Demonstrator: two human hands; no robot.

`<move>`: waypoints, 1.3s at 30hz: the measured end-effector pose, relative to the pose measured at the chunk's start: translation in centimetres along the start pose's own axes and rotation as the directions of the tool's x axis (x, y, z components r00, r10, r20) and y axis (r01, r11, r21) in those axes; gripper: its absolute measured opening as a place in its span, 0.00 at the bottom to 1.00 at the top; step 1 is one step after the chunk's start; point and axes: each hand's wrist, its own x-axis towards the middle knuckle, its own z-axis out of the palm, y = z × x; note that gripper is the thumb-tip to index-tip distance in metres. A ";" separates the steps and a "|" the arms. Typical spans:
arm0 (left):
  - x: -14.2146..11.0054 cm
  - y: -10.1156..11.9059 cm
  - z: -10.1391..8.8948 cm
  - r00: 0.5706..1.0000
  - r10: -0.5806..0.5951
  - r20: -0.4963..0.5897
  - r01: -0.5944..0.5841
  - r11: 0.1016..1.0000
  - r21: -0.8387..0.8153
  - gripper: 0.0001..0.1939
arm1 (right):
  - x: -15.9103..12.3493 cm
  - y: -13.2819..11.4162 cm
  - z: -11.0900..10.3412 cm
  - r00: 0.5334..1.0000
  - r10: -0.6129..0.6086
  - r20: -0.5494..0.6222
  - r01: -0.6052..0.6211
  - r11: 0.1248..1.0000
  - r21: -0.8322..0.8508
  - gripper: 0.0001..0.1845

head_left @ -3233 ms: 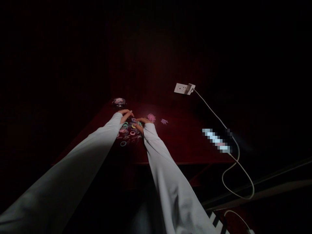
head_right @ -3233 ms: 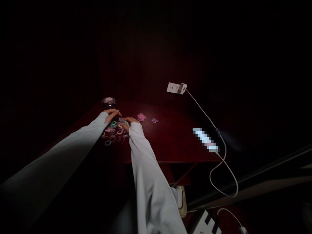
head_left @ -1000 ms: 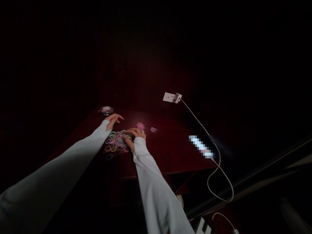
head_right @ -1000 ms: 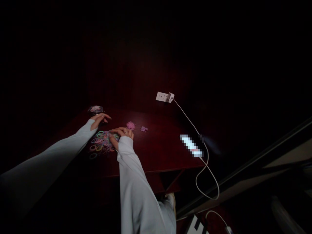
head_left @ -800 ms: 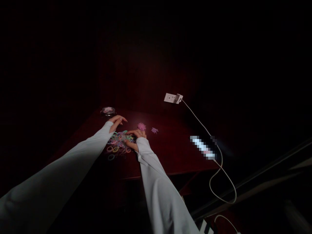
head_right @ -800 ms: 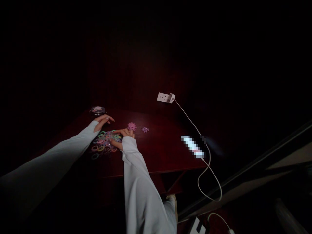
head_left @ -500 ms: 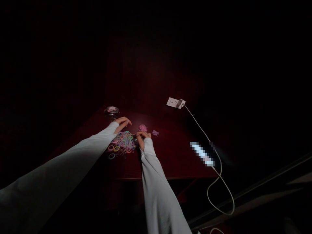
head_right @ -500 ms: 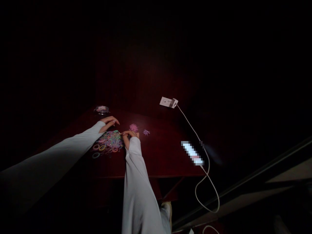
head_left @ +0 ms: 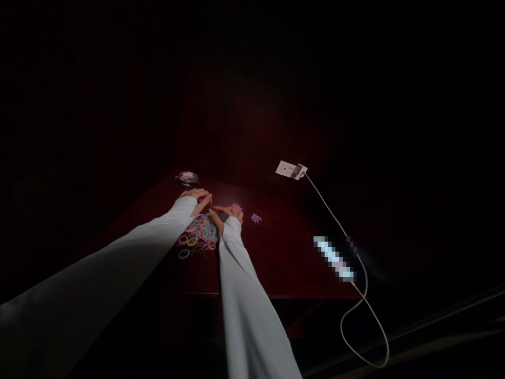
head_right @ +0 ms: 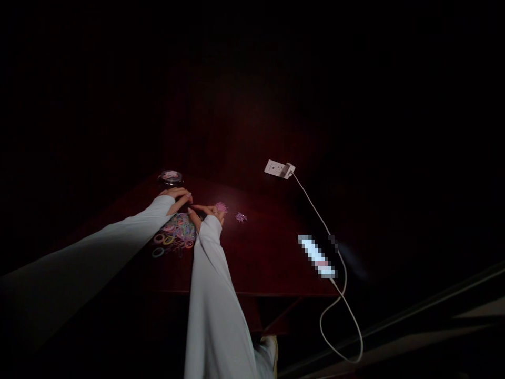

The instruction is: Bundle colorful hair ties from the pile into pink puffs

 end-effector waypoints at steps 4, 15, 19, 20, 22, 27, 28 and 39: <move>0.0 0.1 0.0 1.000 -0.010 0.011 0.009 0.998 0.055 0.26 | 0.0 -0.3 0.2 0.995 0.066 0.077 -0.062 0.997 -0.051 0.07; -0.1 0.4 -0.8 0.992 0.035 0.118 -0.028 0.997 -0.067 0.29 | 0.3 1.1 0.8 0.993 0.098 -0.064 -0.092 0.992 0.089 0.05; -0.3 0.2 -0.9 0.963 0.178 0.203 -0.157 0.980 -0.119 0.29 | -0.2 1.3 0.8 0.987 0.066 -0.146 -0.044 0.988 0.149 0.14; -0.4 0.1 -0.7 0.949 0.222 0.222 -0.195 0.971 -0.135 0.29 | -0.4 1.3 0.8 0.984 0.054 -0.167 -0.028 0.987 0.156 0.15; -0.5 -0.2 -0.3 0.923 0.295 0.246 -0.261 0.952 -0.162 0.28 | -0.6 1.3 0.7 0.981 0.037 -0.189 -0.006 0.987 0.160 0.17; -0.7 -1.0 -0.4 0.903 0.350 0.248 -0.310 0.932 -0.188 0.25 | -0.6 1.8 0.7 0.982 0.028 -0.189 0.006 0.984 0.178 0.17; -0.8 -1.1 -0.6 0.901 0.349 0.256 -0.306 0.932 -0.194 0.25 | -0.4 1.8 0.7 0.981 0.035 -0.191 0.001 0.983 0.183 0.18; -1.4 -0.1 -2.2 0.913 0.334 0.233 -0.277 0.929 -0.243 0.23 | -0.2 2.3 0.8 0.972 0.049 -0.229 0.016 0.962 0.273 0.19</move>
